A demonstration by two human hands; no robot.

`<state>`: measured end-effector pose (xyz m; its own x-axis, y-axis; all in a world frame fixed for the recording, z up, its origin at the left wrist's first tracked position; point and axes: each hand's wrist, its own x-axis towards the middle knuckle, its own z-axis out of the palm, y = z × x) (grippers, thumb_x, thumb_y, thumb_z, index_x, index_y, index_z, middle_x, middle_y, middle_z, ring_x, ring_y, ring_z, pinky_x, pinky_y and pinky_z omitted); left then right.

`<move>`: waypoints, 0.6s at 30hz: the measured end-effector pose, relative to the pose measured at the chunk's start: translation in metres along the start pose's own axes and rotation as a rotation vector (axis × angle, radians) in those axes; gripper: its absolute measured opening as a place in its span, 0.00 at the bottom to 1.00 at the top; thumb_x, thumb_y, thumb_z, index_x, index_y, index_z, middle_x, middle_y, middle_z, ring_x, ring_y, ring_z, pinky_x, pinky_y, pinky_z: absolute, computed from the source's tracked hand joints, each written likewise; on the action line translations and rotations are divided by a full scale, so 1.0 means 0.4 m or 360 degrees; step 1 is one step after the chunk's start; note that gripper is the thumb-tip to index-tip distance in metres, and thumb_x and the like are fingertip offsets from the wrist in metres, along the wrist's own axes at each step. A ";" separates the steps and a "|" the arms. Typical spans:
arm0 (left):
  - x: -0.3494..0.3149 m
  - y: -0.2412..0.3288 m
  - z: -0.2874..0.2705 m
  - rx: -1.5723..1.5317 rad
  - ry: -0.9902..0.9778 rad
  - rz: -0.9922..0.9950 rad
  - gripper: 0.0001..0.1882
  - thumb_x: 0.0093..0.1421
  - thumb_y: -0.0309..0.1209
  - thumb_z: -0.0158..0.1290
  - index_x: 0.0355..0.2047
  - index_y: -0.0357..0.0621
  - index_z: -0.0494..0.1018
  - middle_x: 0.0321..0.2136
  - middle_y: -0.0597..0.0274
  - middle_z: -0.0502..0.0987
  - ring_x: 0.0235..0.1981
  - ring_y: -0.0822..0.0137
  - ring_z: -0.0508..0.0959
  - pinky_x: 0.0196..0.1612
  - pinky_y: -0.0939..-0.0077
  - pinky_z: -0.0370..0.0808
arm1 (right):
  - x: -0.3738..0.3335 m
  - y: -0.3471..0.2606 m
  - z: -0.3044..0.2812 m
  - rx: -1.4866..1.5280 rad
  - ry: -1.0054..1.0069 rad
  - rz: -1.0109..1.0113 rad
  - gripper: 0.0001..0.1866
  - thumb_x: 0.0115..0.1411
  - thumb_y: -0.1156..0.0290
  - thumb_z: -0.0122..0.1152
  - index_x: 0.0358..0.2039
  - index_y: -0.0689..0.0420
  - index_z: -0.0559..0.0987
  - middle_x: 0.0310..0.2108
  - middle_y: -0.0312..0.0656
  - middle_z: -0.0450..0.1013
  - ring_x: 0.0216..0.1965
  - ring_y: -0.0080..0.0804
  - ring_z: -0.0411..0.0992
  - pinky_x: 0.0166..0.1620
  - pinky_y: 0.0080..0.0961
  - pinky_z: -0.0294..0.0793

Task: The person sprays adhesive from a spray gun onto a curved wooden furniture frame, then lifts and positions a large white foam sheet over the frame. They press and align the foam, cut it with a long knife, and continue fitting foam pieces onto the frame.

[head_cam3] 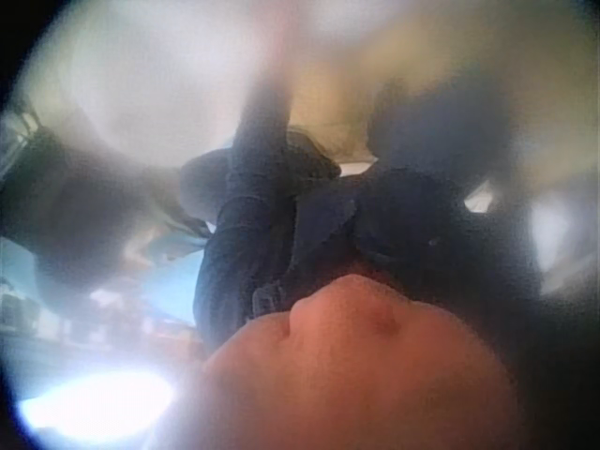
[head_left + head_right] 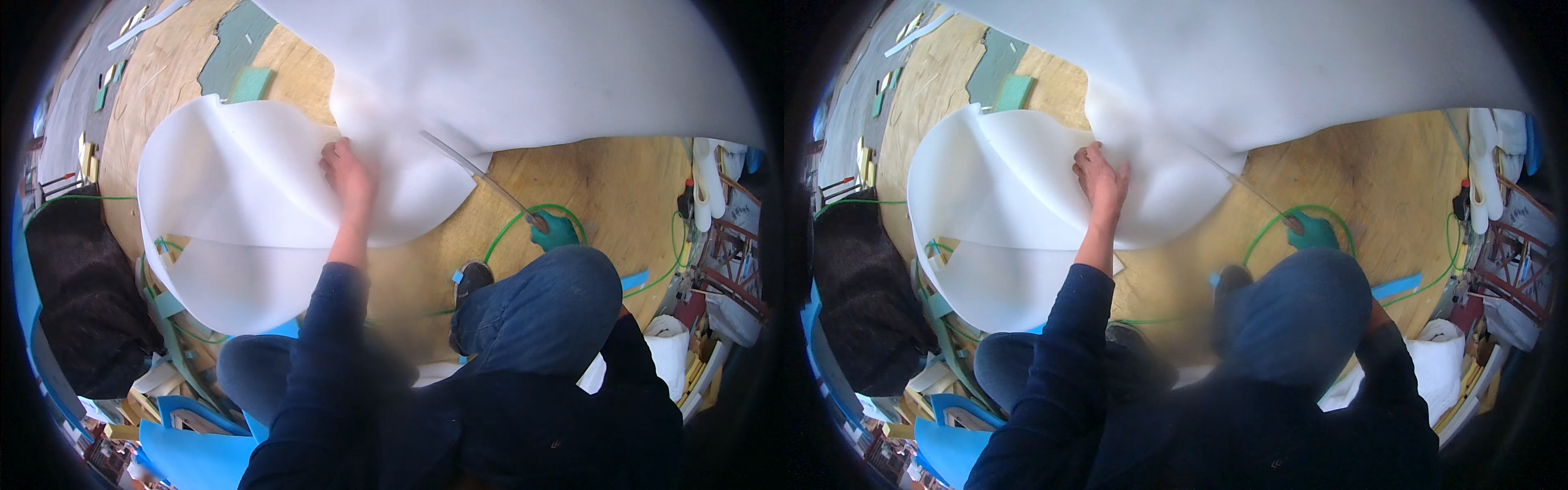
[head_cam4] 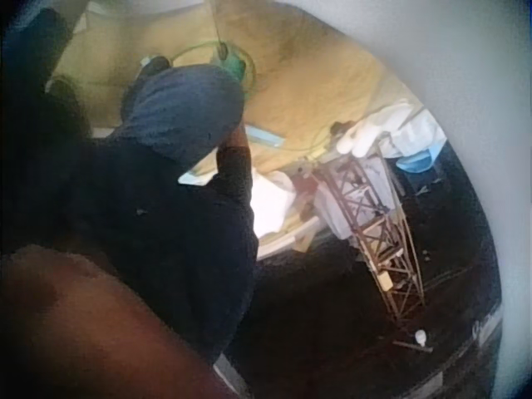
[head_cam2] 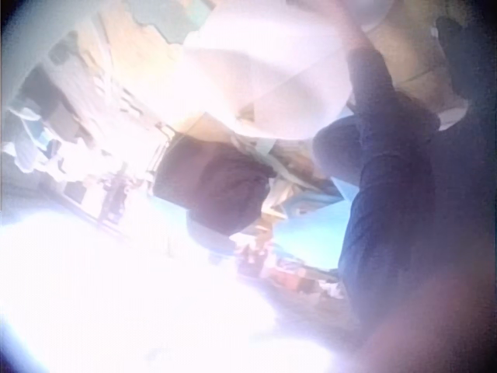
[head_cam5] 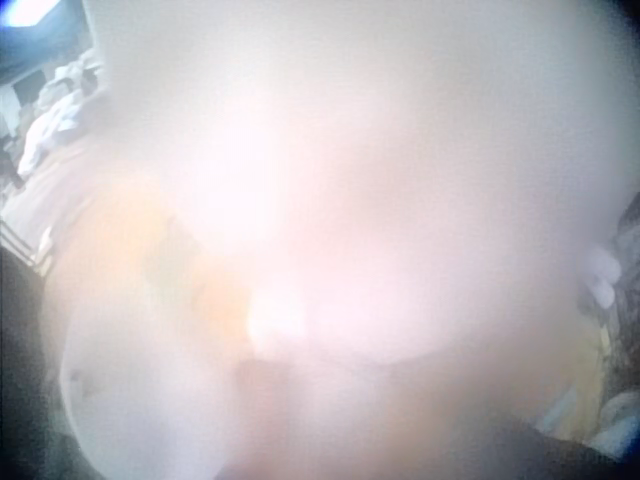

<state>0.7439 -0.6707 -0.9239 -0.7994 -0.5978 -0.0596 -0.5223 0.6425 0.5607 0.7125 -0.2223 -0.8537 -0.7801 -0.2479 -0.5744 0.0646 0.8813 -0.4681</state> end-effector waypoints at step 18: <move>0.019 -0.012 -0.114 0.0504 -0.0569 0.0227 0.43 0.55 0.37 0.68 0.71 0.60 0.64 0.74 0.57 0.58 0.70 0.44 0.63 0.67 0.17 0.55 | 0.264 -0.267 0.122 0.0570 -0.0205 -0.0077 0.11 0.66 0.62 0.61 0.36 0.58 0.79 0.25 0.37 0.78 0.21 0.23 0.72 0.26 0.24 0.71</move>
<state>0.7541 -0.7001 -0.8896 -0.8923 -0.3272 -0.3111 -0.4205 0.8530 0.3091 0.6538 -0.3622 -0.8973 -0.7045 -0.3544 -0.6149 0.2608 0.6765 -0.6887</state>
